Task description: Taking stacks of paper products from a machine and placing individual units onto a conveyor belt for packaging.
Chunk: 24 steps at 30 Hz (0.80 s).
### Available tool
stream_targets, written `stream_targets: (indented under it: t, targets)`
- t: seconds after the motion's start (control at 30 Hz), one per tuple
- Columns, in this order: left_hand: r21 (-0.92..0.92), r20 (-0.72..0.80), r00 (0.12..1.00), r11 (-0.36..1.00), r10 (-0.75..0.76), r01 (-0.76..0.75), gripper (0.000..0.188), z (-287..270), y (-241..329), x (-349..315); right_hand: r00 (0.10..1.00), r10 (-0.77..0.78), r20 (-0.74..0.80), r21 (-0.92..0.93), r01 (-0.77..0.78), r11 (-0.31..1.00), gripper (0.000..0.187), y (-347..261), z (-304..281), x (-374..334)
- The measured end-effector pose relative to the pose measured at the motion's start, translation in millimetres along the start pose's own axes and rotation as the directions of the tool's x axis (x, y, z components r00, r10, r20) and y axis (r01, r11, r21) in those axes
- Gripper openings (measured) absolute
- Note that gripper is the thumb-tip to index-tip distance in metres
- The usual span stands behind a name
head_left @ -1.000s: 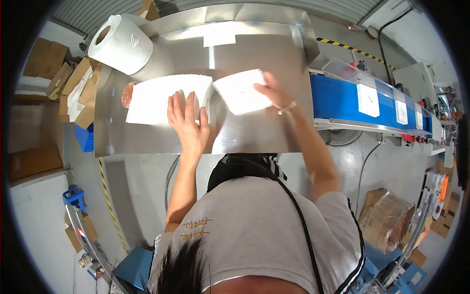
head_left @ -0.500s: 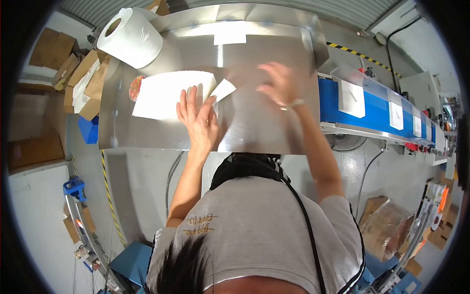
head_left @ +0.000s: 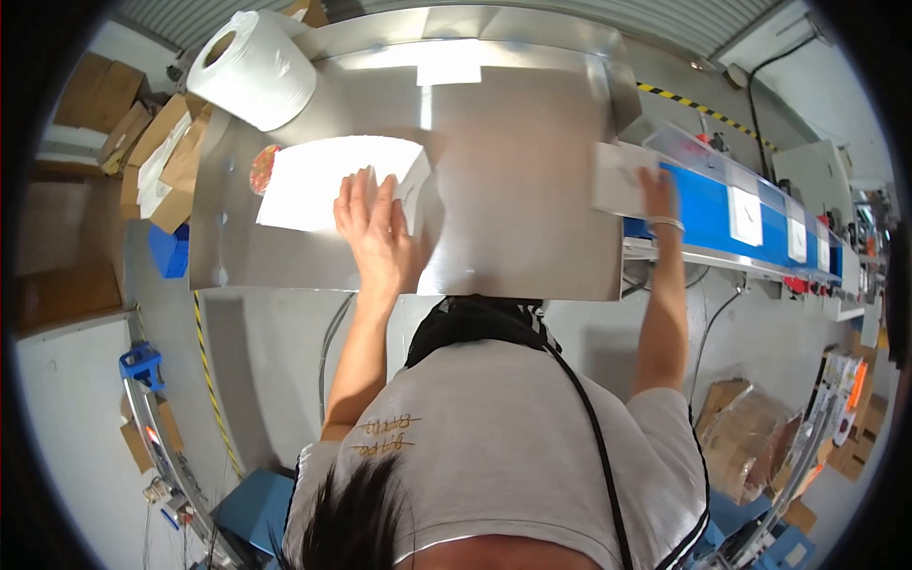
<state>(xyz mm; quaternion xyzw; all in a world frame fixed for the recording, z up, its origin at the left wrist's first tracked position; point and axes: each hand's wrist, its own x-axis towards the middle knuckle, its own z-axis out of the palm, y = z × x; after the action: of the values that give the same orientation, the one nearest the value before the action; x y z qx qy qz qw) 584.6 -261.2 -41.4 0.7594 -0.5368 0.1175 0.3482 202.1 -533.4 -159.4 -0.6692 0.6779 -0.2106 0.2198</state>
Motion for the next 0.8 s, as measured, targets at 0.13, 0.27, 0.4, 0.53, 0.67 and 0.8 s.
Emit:
stream_targets:
  t: [0.13,0.27,0.4,0.53,0.67,0.8]
  targets:
    - [-0.004,0.007,0.999,0.999,-0.034,0.034,0.032,0.7,-1.8,-4.8,0.797,-0.388,-0.463,-0.578,0.06,0.814,0.051,-50.0,-26.0,-27.0]
    - [0.014,0.041,0.999,1.0,-0.016,0.015,0.031,1.0,0.2,-4.1,0.599,-0.796,0.089,0.235,0.764,0.601,0.057,-176.9,43.1,-62.6]
    - [-0.022,0.05,0.998,0.999,0.041,-0.04,0.031,1.5,0.3,0.0,0.502,-0.727,0.469,0.477,0.549,0.687,0.057,-268.3,85.1,-98.7]
    - [0.004,-0.008,0.999,0.999,-0.041,0.041,0.044,-0.6,-12.7,-0.6,0.599,-0.687,0.411,0.72,0.25,0.648,0.039,-240.2,89.0,-96.3]
    - [0.067,-0.001,0.999,0.997,-0.032,0.032,0.04,-5.6,-17.9,-0.4,0.888,-0.411,0.207,0.743,0.131,0.657,0.031,-138.0,72.2,-66.3]
    - [0.003,0.007,1.0,1.0,0.006,-0.006,0.035,-0.8,-11.9,7.9,0.907,-0.396,-0.141,-0.156,0.375,0.914,0.041,80.2,44.9,27.6]
